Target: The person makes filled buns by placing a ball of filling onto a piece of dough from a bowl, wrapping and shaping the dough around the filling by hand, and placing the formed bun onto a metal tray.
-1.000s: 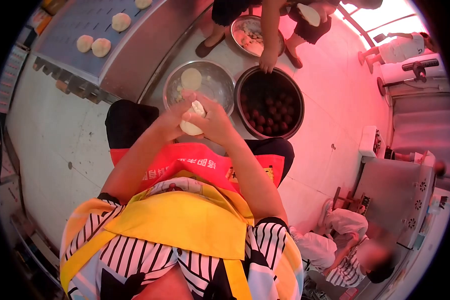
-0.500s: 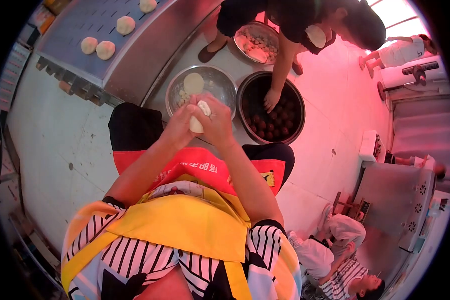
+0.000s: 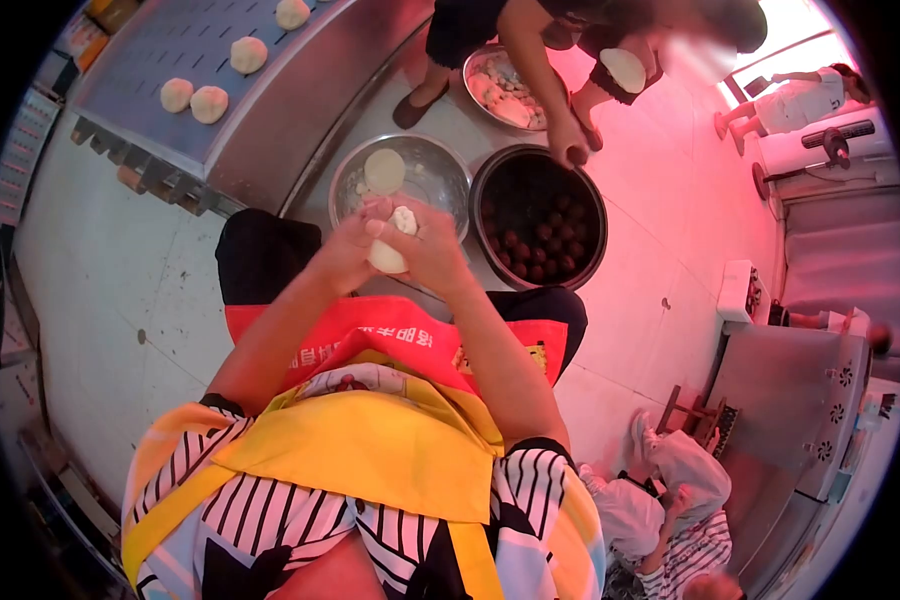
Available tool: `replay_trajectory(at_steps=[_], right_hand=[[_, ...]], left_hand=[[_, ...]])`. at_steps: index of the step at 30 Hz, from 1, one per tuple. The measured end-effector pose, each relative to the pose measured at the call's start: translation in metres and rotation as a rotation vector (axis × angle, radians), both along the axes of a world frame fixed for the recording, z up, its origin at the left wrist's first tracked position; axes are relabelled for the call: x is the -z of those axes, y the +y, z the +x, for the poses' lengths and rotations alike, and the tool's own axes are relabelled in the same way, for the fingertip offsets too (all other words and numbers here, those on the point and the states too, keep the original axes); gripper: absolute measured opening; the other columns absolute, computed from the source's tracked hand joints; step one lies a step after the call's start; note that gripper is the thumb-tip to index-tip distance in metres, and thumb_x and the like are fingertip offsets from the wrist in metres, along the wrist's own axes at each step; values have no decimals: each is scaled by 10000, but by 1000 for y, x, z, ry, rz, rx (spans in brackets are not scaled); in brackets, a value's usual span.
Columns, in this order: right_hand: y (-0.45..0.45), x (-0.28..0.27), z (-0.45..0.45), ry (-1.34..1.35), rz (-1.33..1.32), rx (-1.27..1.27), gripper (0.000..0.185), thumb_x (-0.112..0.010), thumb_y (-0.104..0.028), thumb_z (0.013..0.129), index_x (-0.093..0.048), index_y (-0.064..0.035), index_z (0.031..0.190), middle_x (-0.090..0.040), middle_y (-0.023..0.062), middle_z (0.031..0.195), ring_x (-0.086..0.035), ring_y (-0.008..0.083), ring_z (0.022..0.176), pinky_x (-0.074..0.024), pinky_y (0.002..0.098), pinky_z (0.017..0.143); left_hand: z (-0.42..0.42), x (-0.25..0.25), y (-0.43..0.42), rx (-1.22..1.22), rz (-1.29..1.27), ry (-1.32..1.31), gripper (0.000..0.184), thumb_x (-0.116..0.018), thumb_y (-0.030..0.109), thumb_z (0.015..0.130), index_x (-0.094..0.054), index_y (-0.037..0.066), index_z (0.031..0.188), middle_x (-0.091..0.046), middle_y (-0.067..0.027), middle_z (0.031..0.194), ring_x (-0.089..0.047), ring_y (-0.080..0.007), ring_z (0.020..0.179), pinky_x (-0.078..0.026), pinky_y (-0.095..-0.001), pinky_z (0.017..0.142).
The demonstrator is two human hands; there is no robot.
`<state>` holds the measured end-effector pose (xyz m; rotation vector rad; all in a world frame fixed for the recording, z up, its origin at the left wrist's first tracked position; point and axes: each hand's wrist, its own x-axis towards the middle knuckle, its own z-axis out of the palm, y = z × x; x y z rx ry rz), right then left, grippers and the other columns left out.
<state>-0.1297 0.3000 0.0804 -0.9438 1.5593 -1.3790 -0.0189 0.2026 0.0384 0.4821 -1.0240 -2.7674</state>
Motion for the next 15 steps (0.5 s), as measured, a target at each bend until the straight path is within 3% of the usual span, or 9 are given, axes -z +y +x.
replay_trajectory(at_steps=[2,4,7,8,11,13,15], right_hand=[[-4,14,-1,280,-53,101,392,-699,-206,831,-621,-2,1156,-627,73,1141,-568,138,1012,-443,293,913],[-8,14,-3,181,-151,65,385,-700,-210,833,-625,2,1144,-629,75,1130,-568,129,1003,-444,295,914],[-5,9,-4,17,-134,-23,392,-704,-215,833,-622,6,1145,-630,78,1124,-567,121,1003,-444,294,914],[-3,7,-4,-40,-101,-57,397,-706,-217,832,-620,7,1148,-630,78,1123,-567,118,1005,-444,293,914],[-6,25,-11,241,-97,39,432,-713,-213,829,-599,12,1179,-620,77,1142,-565,120,1010,-444,289,916],[-9,23,-7,172,-133,53,435,-717,-209,826,-599,13,1181,-619,78,1150,-570,121,1007,-445,289,916],[-7,17,-6,78,-141,21,427,-718,-205,825,-604,14,1174,-621,79,1151,-575,122,1002,-445,290,916]], left_hand=[[-6,-7,15,-178,10,-11,538,-546,497,913,-443,99,1260,-537,-30,1171,-568,-163,1057,-529,-351,820],[-6,-14,25,-292,64,-48,554,-550,504,907,-440,94,1263,-531,-36,1185,-568,-169,1061,-527,-347,826],[-2,-6,-2,33,-15,-15,519,-524,494,925,-437,117,1271,-518,-35,1205,-566,-173,1064,-530,-355,822],[-1,-5,2,-23,-34,-13,509,-507,491,935,-435,117,1273,-516,-37,1207,-567,-175,1066,-533,-359,818],[-5,-16,17,-188,-56,-30,496,-458,486,960,-425,114,1285,-511,-48,1212,-567,-182,1077,-541,-375,811],[-9,-21,24,-286,-5,-94,503,-427,487,972,-412,104,1297,-507,-64,1215,-563,-191,1092,-544,-391,813],[-2,-14,2,-50,-67,-112,522,-417,502,970,-403,102,1306,-503,-75,1217,-559,-198,1103,-543,-394,821]])
